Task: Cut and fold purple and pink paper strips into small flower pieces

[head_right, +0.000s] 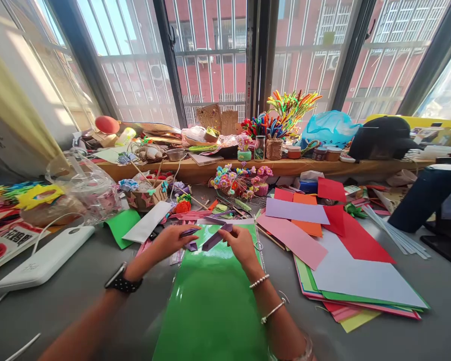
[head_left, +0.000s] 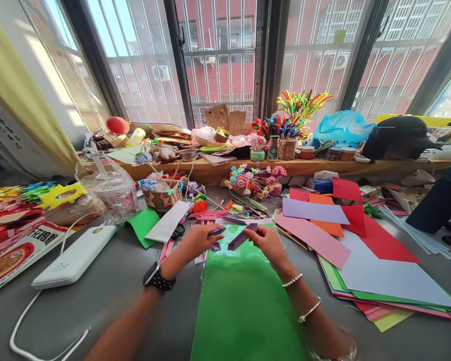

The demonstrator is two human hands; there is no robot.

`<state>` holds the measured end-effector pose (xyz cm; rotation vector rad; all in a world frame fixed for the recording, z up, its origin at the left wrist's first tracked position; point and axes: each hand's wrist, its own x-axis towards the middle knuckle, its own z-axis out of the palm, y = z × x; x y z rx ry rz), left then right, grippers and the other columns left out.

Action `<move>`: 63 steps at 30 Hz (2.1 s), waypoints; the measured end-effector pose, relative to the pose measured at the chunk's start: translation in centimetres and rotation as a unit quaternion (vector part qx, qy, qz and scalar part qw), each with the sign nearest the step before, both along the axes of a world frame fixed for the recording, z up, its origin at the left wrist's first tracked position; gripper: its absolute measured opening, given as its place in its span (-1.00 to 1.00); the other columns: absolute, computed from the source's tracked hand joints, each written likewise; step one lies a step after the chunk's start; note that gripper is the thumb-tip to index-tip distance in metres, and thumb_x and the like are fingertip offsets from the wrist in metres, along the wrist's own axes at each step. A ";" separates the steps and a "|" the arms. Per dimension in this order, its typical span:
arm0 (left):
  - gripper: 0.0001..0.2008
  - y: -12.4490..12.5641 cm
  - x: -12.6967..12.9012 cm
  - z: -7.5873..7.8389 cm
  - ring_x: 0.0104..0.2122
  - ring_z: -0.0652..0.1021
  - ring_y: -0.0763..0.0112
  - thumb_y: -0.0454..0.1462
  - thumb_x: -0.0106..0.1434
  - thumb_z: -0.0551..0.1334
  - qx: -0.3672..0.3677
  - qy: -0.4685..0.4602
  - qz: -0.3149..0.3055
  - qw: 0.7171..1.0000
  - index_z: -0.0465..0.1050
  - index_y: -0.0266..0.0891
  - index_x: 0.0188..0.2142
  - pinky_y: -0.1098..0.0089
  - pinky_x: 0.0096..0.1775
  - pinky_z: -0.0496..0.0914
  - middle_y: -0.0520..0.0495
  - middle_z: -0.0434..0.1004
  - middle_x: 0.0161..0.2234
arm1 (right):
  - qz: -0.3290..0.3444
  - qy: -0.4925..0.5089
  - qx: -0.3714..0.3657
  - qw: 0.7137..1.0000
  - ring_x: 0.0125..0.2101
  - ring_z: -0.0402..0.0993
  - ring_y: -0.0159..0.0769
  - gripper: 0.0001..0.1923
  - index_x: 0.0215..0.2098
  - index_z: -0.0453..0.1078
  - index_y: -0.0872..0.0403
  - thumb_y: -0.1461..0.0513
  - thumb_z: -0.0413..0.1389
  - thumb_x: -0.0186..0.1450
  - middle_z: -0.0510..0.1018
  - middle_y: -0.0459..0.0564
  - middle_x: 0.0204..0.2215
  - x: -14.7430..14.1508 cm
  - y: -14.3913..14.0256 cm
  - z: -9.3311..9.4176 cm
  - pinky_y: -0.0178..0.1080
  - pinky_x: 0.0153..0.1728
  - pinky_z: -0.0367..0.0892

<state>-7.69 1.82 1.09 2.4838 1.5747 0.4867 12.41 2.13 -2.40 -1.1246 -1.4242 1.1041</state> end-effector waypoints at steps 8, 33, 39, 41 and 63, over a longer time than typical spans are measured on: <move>-0.87 2.1 -2.7 0.7 -0.36 0.51 0.17 -0.34 -0.01 0.18 -0.068 0.167 0.025 0.983 0.48 -0.23 -0.44 0.41 -0.39 0.29 -0.15 0.55 -0.39 | 0.065 -0.043 -0.035 0.996 -0.74 0.11 -0.51 -0.76 -0.69 0.40 0.12 0.11 0.18 -0.05 0.31 -0.19 -0.80 1.2 0.4 0.0 -0.42 -0.70 -0.01; -0.76 -0.3 6.5 -2.6 -0.64 0.27 0.55 -0.12 -0.02 0.21 -0.082 -0.485 0.092 0.866 0.32 -0.28 -0.56 0.50 -0.57 0.18 0.10 0.25 -0.67 | 0.057 0.066 0.013 0.996 -0.66 0.27 -0.46 -0.78 -0.49 0.42 0.11 0.14 0.22 -0.06 0.45 -0.16 -0.66 1.5 -0.4 1.9 -0.39 -0.65 0.16; -0.74 -0.7 6.7 -3.8 -0.68 0.13 0.60 -0.10 -0.04 0.23 -0.110 -0.488 0.082 0.862 0.31 -0.27 -0.54 0.51 -0.62 0.04 0.18 0.07 -0.71 | -0.003 0.056 0.032 0.998 -0.48 0.39 -0.35 -0.80 -0.48 0.41 0.12 0.16 0.21 -0.03 0.49 -0.07 -0.52 1.1 -0.4 1.2 -0.33 -0.49 0.31; -0.72 -0.8 6.6 -3.8 -0.67 0.12 0.60 -0.08 -0.03 0.22 -0.114 -0.469 0.074 0.873 0.32 -0.27 -0.56 0.51 -0.62 0.04 0.18 0.05 -0.70 | 0.014 0.084 0.005 0.996 -0.46 0.42 -0.32 -0.79 -0.50 0.40 0.12 0.15 0.21 -0.04 0.50 -0.05 -0.50 0.9 -0.5 1.0 -0.29 -0.44 0.35; -0.83 7.7 -2.3 -0.7 -0.32 0.49 0.15 -0.31 0.02 0.17 0.005 0.157 0.172 0.973 0.46 -0.27 -0.36 0.38 -0.39 0.26 -0.23 0.53 -0.34 | -0.052 -0.203 0.061 0.976 -0.47 0.44 -0.25 -0.83 -0.35 0.33 0.04 0.33 0.08 0.06 0.51 -0.06 -0.54 1.2 0.4 -1.2 -0.26 -0.43 0.25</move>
